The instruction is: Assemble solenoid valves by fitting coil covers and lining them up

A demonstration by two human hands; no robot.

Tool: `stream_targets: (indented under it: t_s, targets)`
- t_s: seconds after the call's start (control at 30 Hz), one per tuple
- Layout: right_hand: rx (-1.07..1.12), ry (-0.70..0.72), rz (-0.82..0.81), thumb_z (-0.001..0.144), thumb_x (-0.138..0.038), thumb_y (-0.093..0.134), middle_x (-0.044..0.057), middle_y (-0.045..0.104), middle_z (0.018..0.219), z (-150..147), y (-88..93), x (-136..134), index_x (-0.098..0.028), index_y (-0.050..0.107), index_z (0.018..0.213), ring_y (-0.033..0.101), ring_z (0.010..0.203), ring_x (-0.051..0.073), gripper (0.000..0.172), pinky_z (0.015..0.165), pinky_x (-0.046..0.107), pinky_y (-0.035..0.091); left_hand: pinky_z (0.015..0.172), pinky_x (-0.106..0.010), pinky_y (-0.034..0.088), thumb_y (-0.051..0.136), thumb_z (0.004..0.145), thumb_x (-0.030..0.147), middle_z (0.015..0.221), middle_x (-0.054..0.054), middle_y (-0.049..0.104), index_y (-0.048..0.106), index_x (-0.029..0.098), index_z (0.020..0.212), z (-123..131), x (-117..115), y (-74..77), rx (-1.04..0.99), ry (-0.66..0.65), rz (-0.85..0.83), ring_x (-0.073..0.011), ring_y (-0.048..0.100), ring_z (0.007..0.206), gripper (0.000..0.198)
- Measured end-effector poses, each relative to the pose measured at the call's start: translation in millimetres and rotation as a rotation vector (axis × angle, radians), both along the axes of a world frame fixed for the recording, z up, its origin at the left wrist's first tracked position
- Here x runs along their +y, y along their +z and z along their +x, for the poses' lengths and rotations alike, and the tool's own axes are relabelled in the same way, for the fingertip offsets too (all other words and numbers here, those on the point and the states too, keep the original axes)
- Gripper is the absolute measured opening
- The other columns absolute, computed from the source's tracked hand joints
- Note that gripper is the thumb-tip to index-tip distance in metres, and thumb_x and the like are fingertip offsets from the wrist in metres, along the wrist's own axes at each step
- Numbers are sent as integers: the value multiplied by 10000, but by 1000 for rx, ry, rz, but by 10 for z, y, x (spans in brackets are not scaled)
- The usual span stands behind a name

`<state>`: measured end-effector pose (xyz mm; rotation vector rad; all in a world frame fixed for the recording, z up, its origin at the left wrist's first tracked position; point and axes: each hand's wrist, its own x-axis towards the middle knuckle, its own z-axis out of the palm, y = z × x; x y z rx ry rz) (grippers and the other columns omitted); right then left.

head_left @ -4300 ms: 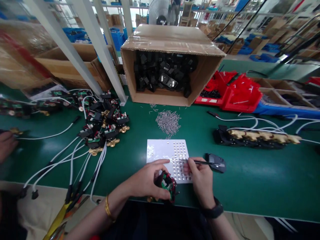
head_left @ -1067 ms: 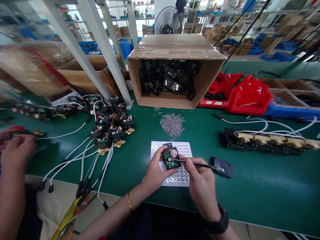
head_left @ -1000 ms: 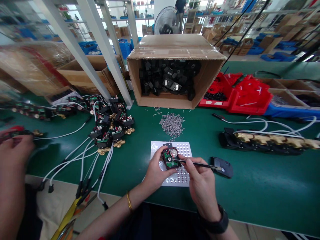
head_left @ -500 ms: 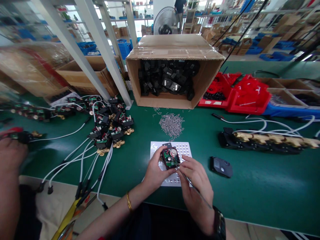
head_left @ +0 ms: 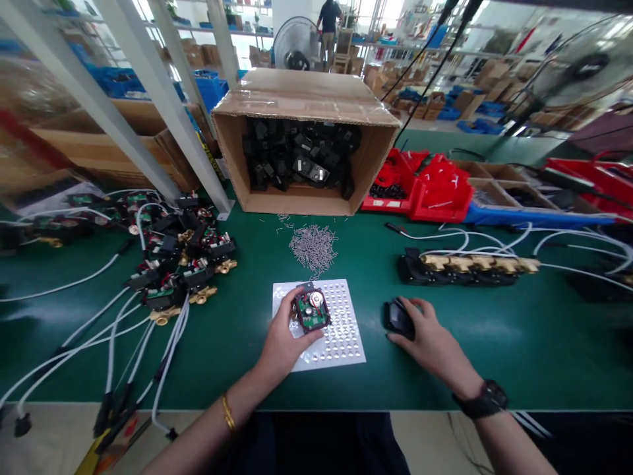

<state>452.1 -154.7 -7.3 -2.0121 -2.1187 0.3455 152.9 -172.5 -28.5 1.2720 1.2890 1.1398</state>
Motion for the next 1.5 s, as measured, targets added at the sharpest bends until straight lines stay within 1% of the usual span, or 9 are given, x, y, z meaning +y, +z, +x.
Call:
stream_targets:
  t_s: [0.17, 0.4, 0.53, 0.8, 0.93, 1.07, 1.17, 1.33, 1.5]
  targets:
    - [201, -95, 11, 658, -491, 666, 97, 565, 1010, -65, -62, 72, -162, 596, 1043, 592, 826, 252, 512, 682, 352, 492, 1031, -467, 347, 756, 649, 232, 1310, -104, 425, 363, 247, 1264, -6, -9, -21, 89, -2, 118, -280, 428, 1213, 730]
    - [1667, -412, -506, 792, -563, 507, -3, 573, 720, -701, 245, -57, -263, 511, 1111, 142, 340, -2, 438, 320, 128, 126, 1048, -454, 308, 576, 823, 203, 1361, -95, 318, 425, 255, 1134, -11, -19, 13, 323, -62, 372, -244, 331, 1281, 350]
    - [1946, -448, -708, 793, -495, 535, 14, 601, 703, -970, 223, -50, -244, 530, 1043, 135, 330, -12, 354, 311, 110, 125, 1051, -445, 308, 566, 830, 199, 1355, -85, 322, 442, 256, 1105, 12, -20, -7, 336, -102, 384, -241, 336, 1275, 307]
    - [1720, -248, -538, 854, -501, 427, 23, 632, 924, -1144, 193, -117, -279, 487, 1070, 174, 319, -5, 316, 307, 136, 148, 1024, -486, 356, 751, 648, 242, 1404, -128, 224, 284, 254, 1324, 7, -20, 33, 207, -55, 202, -306, 362, 1258, 822]
    - [851, -97, -151, 829, -481, 470, 77, 596, 1060, -1086, 176, -102, -243, 511, 1130, 530, 547, 117, 386, 440, 224, 398, 1026, -464, 366, 788, 596, 232, 1429, -111, 211, 446, 241, 1167, -94, -1, 66, 172, -163, 163, -323, 286, 1310, 666]
    - [103, -106, 28, 802, -473, 515, 134, 482, 1242, -974, 61, -29, -226, 516, 1191, 612, 718, 224, 461, 553, 330, 459, 1010, -462, 379, 797, 572, 206, 1304, -123, 381, 378, 225, 1161, -155, -20, -16, 11, -127, 54, -289, 431, 1208, 723]
    - [273, -71, 150, 809, -469, 526, 136, 526, 1168, -864, 10, 6, -178, 583, 1063, 602, 824, 248, 391, 658, 362, 473, 984, -444, 404, 775, 583, 178, 1184, -92, 457, 355, 216, 1145, -147, -63, -49, -33, -51, 0, -247, 512, 1099, 703]
    - [1159, -236, 400, 915, -431, 361, 56, 581, 730, -875, 151, -81, -191, 578, 617, 574, 771, 194, 440, 716, 329, 454, 970, -422, 418, 774, 593, 209, 1169, -82, 456, 365, 215, 1156, -79, -124, -37, 110, 7, 38, -241, 512, 1090, 696]
    - [1445, -280, -30, 903, -478, 403, 40, 658, 651, -1225, 300, -345, -202, 667, 803, 605, 567, 156, 395, 571, 289, 501, 982, -438, 401, 779, 599, 217, 1180, -89, 470, 355, 218, 1189, -32, -138, -67, 190, 28, 73, -256, 505, 1111, 727]
